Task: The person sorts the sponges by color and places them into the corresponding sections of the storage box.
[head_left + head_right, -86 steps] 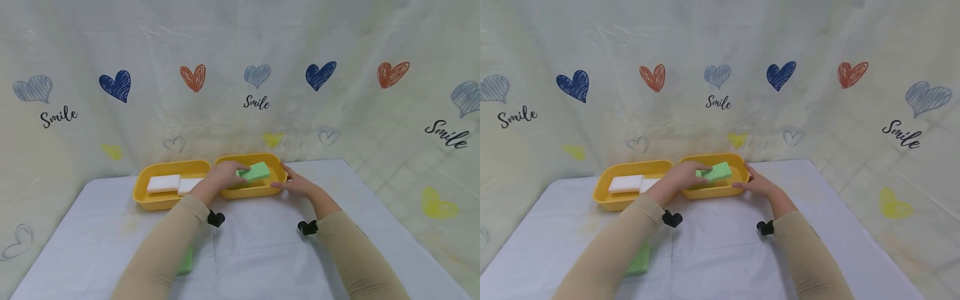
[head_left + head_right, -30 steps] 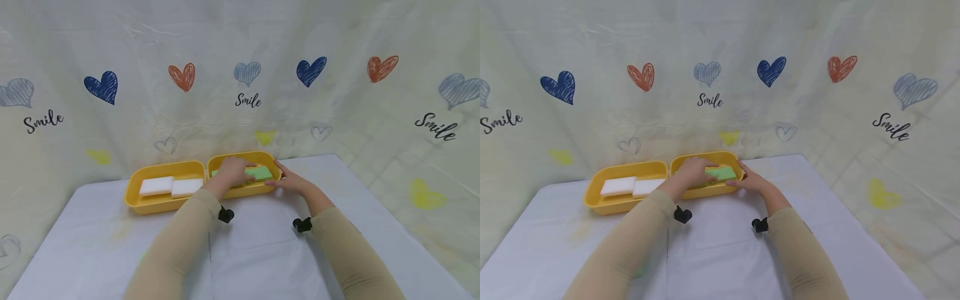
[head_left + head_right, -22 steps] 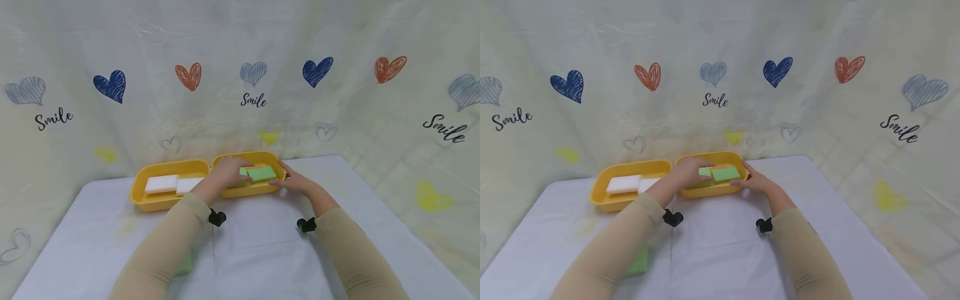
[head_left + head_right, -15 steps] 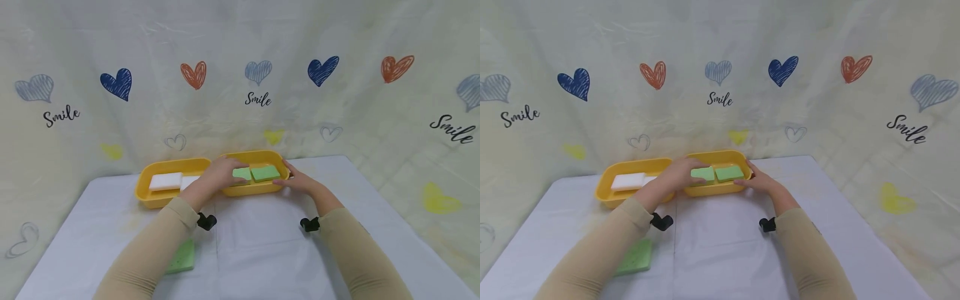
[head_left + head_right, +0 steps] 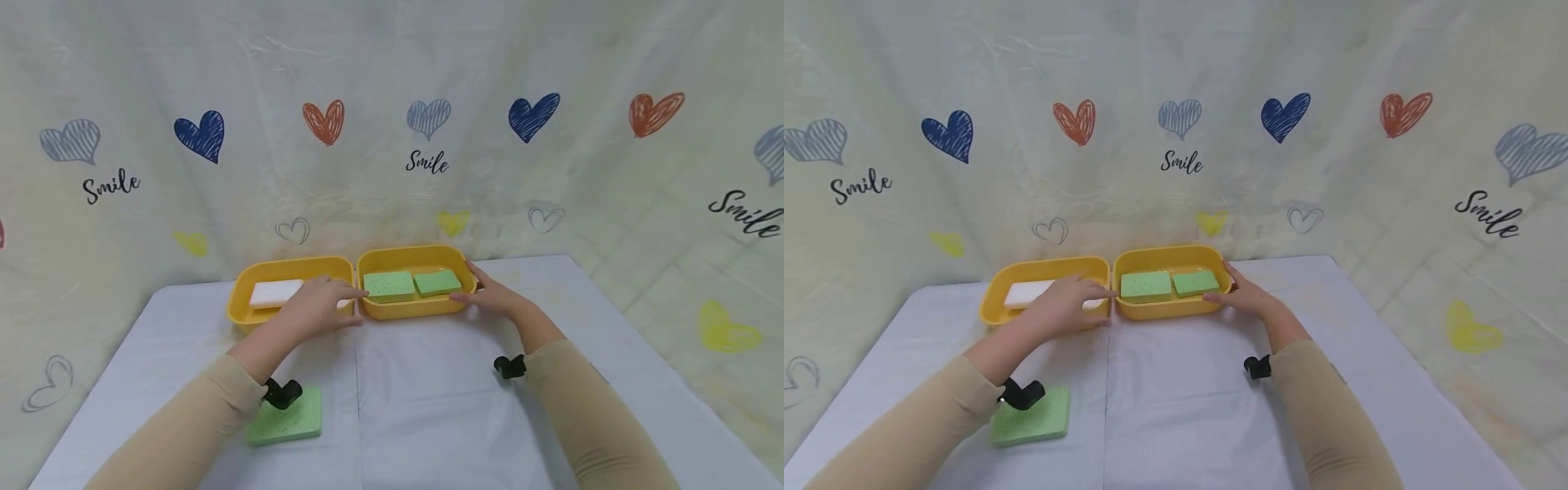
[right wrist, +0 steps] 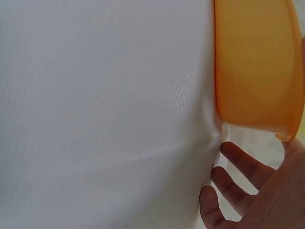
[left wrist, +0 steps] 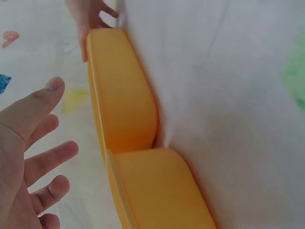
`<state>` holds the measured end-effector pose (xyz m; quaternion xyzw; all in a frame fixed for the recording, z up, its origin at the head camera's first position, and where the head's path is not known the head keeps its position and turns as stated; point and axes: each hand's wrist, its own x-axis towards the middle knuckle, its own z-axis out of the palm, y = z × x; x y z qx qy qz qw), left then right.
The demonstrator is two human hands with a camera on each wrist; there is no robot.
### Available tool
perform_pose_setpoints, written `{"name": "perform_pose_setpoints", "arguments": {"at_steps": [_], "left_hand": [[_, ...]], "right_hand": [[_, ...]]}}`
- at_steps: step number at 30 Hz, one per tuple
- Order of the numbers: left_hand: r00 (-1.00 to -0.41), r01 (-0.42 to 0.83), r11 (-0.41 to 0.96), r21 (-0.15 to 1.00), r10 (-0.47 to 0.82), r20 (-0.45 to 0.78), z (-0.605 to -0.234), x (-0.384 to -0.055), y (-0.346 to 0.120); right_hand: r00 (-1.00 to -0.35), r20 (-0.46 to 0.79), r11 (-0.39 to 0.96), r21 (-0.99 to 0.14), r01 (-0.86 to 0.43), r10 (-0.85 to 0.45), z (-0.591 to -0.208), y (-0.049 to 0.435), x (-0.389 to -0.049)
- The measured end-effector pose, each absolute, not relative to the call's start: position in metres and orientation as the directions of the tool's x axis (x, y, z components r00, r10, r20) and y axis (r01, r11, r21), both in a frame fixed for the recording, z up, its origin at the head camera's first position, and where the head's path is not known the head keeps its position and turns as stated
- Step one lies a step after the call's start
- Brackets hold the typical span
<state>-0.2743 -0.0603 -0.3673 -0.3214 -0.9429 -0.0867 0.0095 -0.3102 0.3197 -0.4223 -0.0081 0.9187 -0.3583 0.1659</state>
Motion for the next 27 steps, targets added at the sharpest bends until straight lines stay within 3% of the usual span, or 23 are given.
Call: {"name": "perform_pose_setpoints", "arguments": {"at_steps": [15, 27], "left_hand": [[-0.865, 0.496, 0.841, 0.217, 0.499, 0.043, -0.391, -0.232, -0.152], [-0.795, 0.531, 0.794, 0.296, 0.588, -0.149, -0.406, -0.193, -0.177]], "right_hand": [[-0.946, -0.298, 0.747, -0.656, 0.106, -0.128, -0.425, 0.318, -0.309], [-0.945, -0.298, 0.748, -0.656, 0.101, -0.133, -0.423, 0.32, -0.312]]}}
